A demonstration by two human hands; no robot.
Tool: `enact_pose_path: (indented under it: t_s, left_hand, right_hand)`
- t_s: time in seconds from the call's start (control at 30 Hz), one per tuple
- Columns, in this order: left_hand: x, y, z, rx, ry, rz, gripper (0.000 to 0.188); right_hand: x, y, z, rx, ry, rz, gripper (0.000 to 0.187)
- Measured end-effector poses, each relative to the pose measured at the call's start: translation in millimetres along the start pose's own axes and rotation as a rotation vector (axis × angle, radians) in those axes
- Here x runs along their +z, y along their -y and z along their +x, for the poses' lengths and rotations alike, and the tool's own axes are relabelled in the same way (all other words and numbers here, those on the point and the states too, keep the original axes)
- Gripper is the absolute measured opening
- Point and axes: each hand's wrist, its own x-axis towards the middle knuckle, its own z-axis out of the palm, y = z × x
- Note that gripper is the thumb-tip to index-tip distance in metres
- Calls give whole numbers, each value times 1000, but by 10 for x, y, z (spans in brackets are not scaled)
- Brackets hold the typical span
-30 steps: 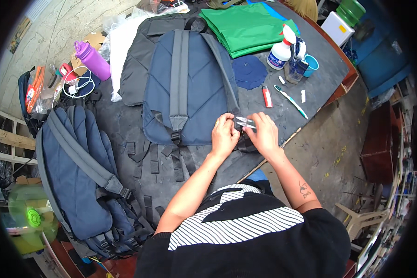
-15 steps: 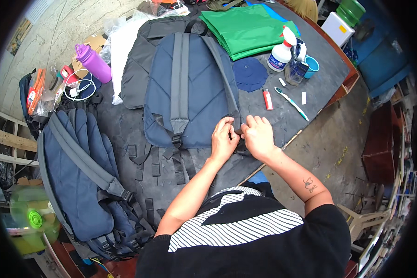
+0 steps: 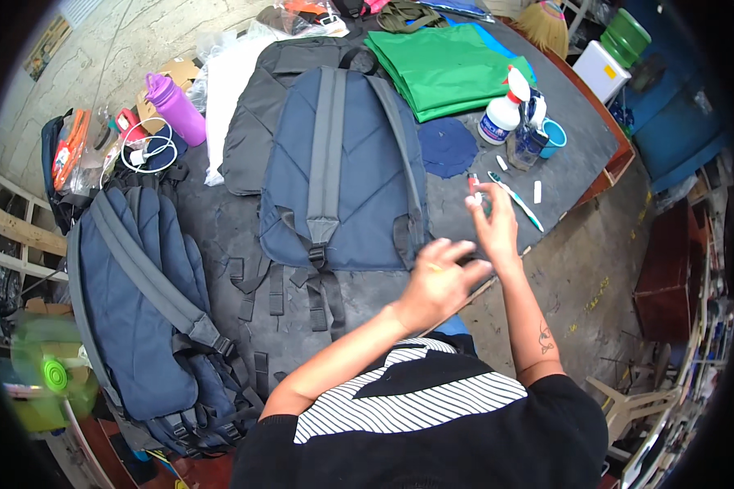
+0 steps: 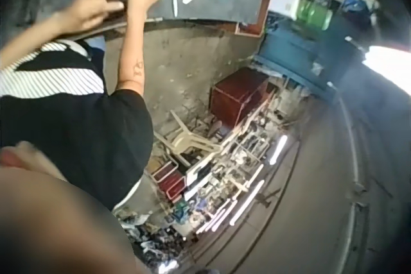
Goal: Assembling components of a backpack on a workbench.
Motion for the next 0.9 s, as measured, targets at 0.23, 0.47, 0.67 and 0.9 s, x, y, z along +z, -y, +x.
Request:
enact_pose_path:
  t_s: [0.23,0.47,0.67,0.9]
  left_hand:
    - [-491,290,252,-387,-3,536,59]
    - [-1390,971,-520,-895,150,644,62]
    - [-1254,946,-354,-933,-373,-1277,41]
    - [-1035,1031,-555,-958,-492,-813,32]
  right_hand:
    - [610,98,56,-12,262,100,56]
    - [982,-40,470,-100,34,-133,40]
    - [1017,737,275,84,488,807,24]
    - [1235,767,94,500,838,1417,23]
